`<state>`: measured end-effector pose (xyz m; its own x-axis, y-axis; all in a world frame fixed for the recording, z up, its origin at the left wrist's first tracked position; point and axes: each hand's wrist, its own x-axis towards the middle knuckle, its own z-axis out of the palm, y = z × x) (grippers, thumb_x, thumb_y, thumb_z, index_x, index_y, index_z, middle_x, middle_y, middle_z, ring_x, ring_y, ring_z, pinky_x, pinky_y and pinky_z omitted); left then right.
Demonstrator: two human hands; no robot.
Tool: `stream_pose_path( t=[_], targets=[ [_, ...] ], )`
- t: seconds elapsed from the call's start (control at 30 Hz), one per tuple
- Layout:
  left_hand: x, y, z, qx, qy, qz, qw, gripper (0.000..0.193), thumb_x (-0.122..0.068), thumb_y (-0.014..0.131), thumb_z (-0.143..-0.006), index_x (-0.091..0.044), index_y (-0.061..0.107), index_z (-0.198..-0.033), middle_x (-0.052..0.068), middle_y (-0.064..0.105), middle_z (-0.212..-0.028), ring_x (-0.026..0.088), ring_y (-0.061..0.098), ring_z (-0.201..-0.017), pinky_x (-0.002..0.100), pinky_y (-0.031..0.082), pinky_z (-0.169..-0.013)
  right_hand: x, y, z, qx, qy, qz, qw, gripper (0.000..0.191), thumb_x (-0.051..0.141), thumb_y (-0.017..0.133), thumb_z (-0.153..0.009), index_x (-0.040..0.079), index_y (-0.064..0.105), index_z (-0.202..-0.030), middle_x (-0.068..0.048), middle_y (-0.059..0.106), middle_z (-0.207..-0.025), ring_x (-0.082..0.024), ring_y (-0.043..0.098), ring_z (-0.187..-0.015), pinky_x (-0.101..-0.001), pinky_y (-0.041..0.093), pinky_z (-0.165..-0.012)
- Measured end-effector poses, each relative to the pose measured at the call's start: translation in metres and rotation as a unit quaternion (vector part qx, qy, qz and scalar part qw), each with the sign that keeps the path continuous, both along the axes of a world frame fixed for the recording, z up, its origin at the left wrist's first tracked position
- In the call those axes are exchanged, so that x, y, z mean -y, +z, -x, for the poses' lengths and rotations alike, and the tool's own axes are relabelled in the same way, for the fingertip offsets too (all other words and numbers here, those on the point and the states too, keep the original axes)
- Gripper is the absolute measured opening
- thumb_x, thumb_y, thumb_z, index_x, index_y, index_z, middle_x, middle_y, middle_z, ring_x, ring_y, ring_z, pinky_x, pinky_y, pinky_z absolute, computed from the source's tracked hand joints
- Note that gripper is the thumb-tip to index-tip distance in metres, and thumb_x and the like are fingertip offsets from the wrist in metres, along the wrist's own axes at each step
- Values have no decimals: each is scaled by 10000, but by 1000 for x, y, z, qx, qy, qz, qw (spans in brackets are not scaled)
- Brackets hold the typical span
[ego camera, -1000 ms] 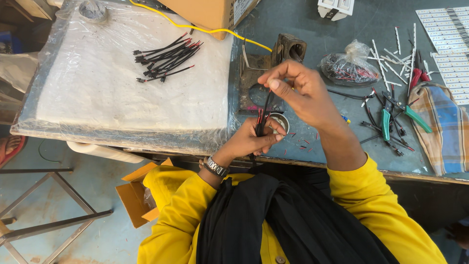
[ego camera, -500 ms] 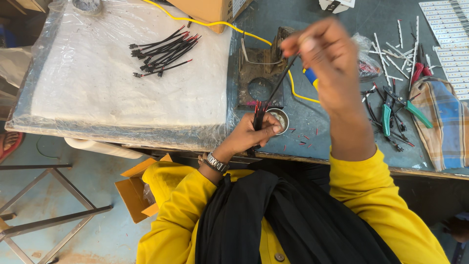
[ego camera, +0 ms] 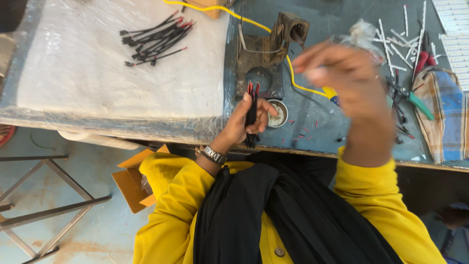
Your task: The person holds a bundle of black wires with red tips and uses a soldering iron to tin the exposed ends. They repeatedly dip the wire tips into a small metal tin containing solder or flux, then place the soldered wires on the work surface.
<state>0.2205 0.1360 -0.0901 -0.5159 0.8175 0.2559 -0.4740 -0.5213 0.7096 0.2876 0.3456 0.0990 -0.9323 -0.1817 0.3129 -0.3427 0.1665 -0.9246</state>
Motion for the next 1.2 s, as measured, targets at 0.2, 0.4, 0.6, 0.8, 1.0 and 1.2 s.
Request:
stream_pose_path(
  t=[0.2, 0.4, 0.6, 0.8, 1.0, 1.2],
  targets=[
    [2, -6, -3, -50, 32, 51, 997, 571, -541, 545, -1029, 10, 653, -1132, 72, 647, -804, 44, 358, -496, 226, 248, -461, 44, -66, 20, -69, -94, -198, 973, 107, 127, 724, -1005, 28, 696, -1036, -79, 698, -1253, -123, 604, -1008, -238, 422, -734],
    [-7, -9, -6, -7, 82, 136, 987, 442, -407, 572, -1102, -40, 621, -860, -16, 427, -607, 38, 320, -439, 242, 226, -420, 63, -64, 27, -38, -127, -144, 981, 116, 102, 714, -1012, 37, 696, -1106, -55, 656, -1288, -82, 610, -928, -206, 439, -703],
    [-7, -15, 5, 109, 196, 105, 969, 468, -449, 539, -1061, -63, 536, -796, 70, 596, -751, 54, 336, -411, 261, 241, -375, 43, -62, -63, 157, -26, -37, 987, 89, 87, 649, -1046, 37, 676, -1116, -56, 714, -1085, -124, 694, -925, -260, 565, -794],
    [2, -23, 7, 105, 223, 71, 967, 482, -455, 519, -1094, -44, 528, -843, 95, 590, -793, 68, 326, -444, 260, 238, -405, 26, -164, -111, 342, 54, -252, 904, 256, 94, 598, -926, 57, 703, -1156, -66, 767, -1094, -178, 730, -1023, -327, 553, -889],
    [3, -27, 9, 74, 223, 57, 970, 493, -455, 502, -1114, -29, 544, -870, 112, 600, -813, 82, 328, -455, 274, 268, -427, 28, -272, -108, 321, -69, -162, 930, 338, 108, 589, -959, 11, 588, -1283, -148, 702, -1208, -264, 686, -1112, -369, 521, -954],
    [7, -33, 6, 78, 203, 45, 975, 468, -427, 494, -1126, -19, 544, -900, 117, 599, -837, 72, 322, -420, 242, 242, -395, 25, -313, -87, 187, -80, -295, 934, 318, 200, 643, -1004, -9, 626, -1242, -222, 682, -1181, -380, 649, -1113, -462, 502, -933]
  ],
)
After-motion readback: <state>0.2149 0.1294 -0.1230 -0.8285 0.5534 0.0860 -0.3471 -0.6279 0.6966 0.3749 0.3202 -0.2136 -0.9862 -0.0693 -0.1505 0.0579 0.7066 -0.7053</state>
